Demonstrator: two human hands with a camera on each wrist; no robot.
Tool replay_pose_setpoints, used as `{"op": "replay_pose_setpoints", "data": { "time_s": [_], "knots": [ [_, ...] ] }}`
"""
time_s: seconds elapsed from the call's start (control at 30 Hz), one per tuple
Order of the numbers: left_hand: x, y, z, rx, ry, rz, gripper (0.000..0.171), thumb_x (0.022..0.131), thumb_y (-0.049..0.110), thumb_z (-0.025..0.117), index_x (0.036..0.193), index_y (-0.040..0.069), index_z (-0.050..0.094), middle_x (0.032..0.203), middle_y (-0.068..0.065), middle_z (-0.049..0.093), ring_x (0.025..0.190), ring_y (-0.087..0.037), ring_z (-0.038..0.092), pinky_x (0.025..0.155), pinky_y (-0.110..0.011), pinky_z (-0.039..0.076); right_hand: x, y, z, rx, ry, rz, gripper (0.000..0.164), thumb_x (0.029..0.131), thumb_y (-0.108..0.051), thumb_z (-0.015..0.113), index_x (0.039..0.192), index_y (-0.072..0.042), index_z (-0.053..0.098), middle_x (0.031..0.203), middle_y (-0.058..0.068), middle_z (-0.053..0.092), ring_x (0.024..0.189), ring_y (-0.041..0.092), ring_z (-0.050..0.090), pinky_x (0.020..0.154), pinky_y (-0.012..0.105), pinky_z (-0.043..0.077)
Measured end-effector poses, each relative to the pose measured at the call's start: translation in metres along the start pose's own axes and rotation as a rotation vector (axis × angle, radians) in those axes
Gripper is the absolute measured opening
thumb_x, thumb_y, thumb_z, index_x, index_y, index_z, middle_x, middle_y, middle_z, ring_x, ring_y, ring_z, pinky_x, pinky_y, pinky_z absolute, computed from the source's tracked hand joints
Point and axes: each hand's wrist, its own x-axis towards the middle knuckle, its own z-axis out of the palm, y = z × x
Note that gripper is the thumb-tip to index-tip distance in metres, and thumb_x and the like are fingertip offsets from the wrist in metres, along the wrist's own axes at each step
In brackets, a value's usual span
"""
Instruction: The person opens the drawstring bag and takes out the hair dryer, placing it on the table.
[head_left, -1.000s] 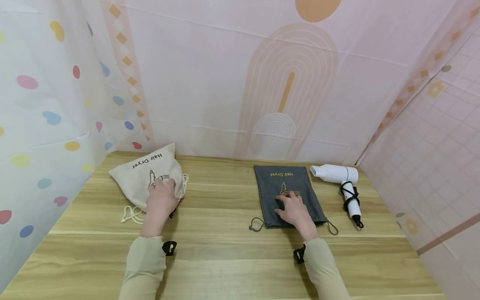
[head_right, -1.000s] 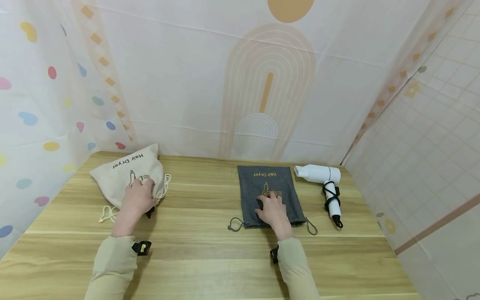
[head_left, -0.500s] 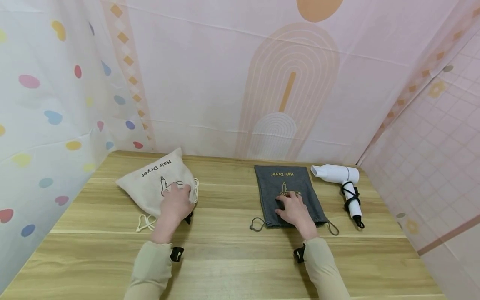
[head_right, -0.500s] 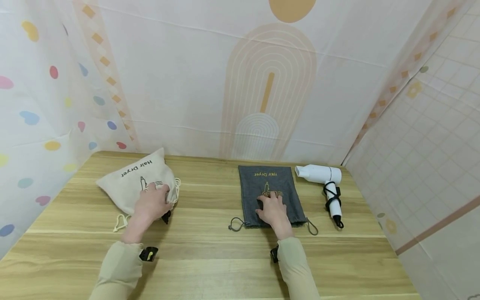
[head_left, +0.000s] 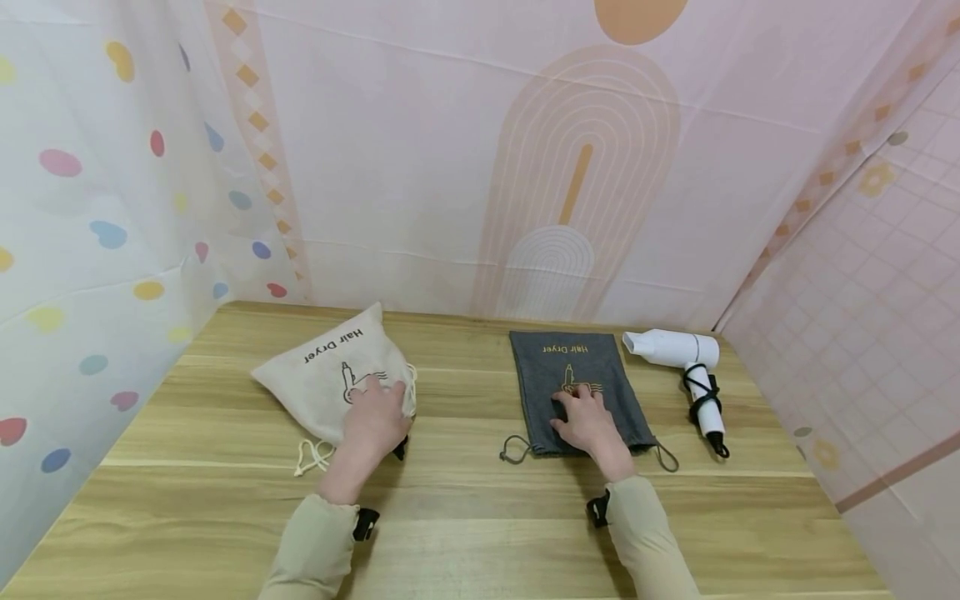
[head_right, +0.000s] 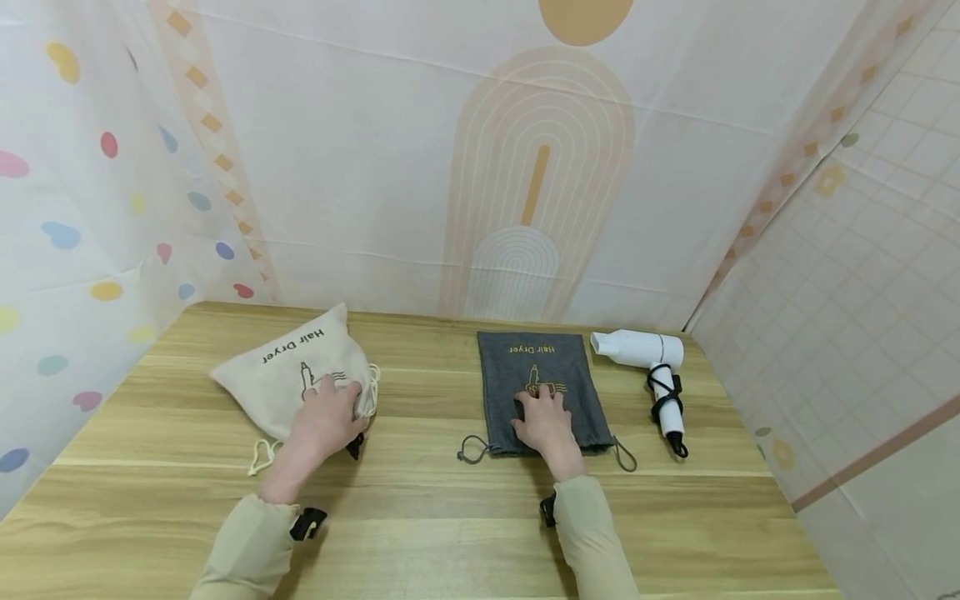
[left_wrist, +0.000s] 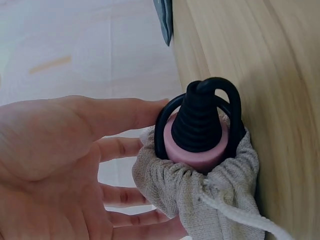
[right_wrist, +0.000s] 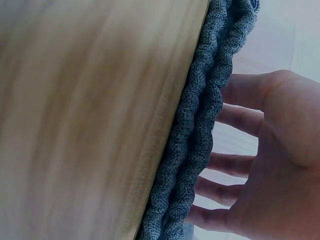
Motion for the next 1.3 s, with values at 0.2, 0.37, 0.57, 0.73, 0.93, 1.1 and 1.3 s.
{"op": "replay_pose_setpoints", "data": {
  "time_s": [0.2,0.37,0.57,0.73,0.93,1.1,1.3],
  "knots": [
    [-0.006,0.006,-0.002,-0.035,-0.032,0.046,0.045,0.082,0.018,0.070,0.119,-0.001,0.055,0.121,-0.035,0.045,0.098,-0.053,0.051,0.069,-0.055,0.053,0.001,-0.002,0.000,-0.007,-0.008,0.002,0.043,0.091,-0.024,0.063,0.132,-0.014,0.055,0.136,0.023,0.043,0.121,0.047,0.042,0.081,0.058,0.049],
    [-0.012,0.003,-0.010,-0.068,-0.053,0.047,0.056,0.073,0.016,0.079,0.117,-0.005,0.052,0.120,-0.038,0.046,0.103,-0.055,0.049,0.081,-0.058,0.050,0.001,-0.009,0.000,-0.032,-0.013,0.026,0.042,0.091,-0.023,0.063,0.131,-0.013,0.055,0.135,0.024,0.044,0.122,0.048,0.042,0.081,0.057,0.049],
    [-0.015,0.006,-0.011,-0.007,-0.074,-0.082,0.064,0.067,0.013,0.080,0.115,-0.010,0.045,0.109,-0.037,0.050,0.100,-0.053,0.051,0.078,-0.056,0.050,-0.002,-0.032,0.004,-0.106,0.092,-0.041,0.037,0.089,-0.019,0.066,0.124,-0.011,0.061,0.125,0.021,0.053,0.113,0.044,0.052,0.082,0.054,0.051],
    [-0.014,0.008,-0.009,0.008,-0.082,-0.088,0.056,0.070,0.010,0.076,0.113,-0.009,0.047,0.109,-0.035,0.052,0.099,-0.052,0.053,0.077,-0.057,0.050,0.000,-0.065,0.010,-0.075,0.208,-0.281,0.031,0.088,-0.018,0.067,0.118,-0.009,0.065,0.113,0.013,0.062,0.101,0.033,0.061,0.081,0.044,0.053],
    [-0.013,0.004,-0.005,0.029,-0.045,-0.045,0.036,0.081,0.005,0.064,0.112,-0.007,0.050,0.104,-0.032,0.055,0.094,-0.050,0.056,0.072,-0.056,0.052,0.005,-0.110,0.020,0.033,0.201,-0.573,0.032,0.091,-0.018,0.063,0.121,-0.008,0.062,0.112,0.007,0.067,0.098,0.019,0.066,0.080,0.030,0.056],
    [-0.013,0.002,-0.002,0.030,-0.037,-0.038,0.043,0.081,0.015,0.068,0.113,-0.007,0.050,0.105,-0.032,0.056,0.094,-0.050,0.056,0.073,-0.056,0.052,0.008,-0.135,0.030,0.039,0.187,-0.671,0.032,0.091,-0.017,0.063,0.122,-0.010,0.061,0.114,0.005,0.068,0.101,0.016,0.067,0.086,0.025,0.054],
    [-0.012,0.002,-0.001,0.030,-0.041,-0.024,0.043,0.081,0.015,0.069,0.115,-0.004,0.050,0.106,-0.031,0.056,0.094,-0.050,0.056,0.074,-0.057,0.051,0.012,-0.144,0.038,0.075,0.185,-0.706,0.029,0.088,-0.005,0.065,0.117,-0.009,0.062,0.112,0.004,0.069,0.103,0.014,0.066,0.090,0.021,0.052]
  ]
}}
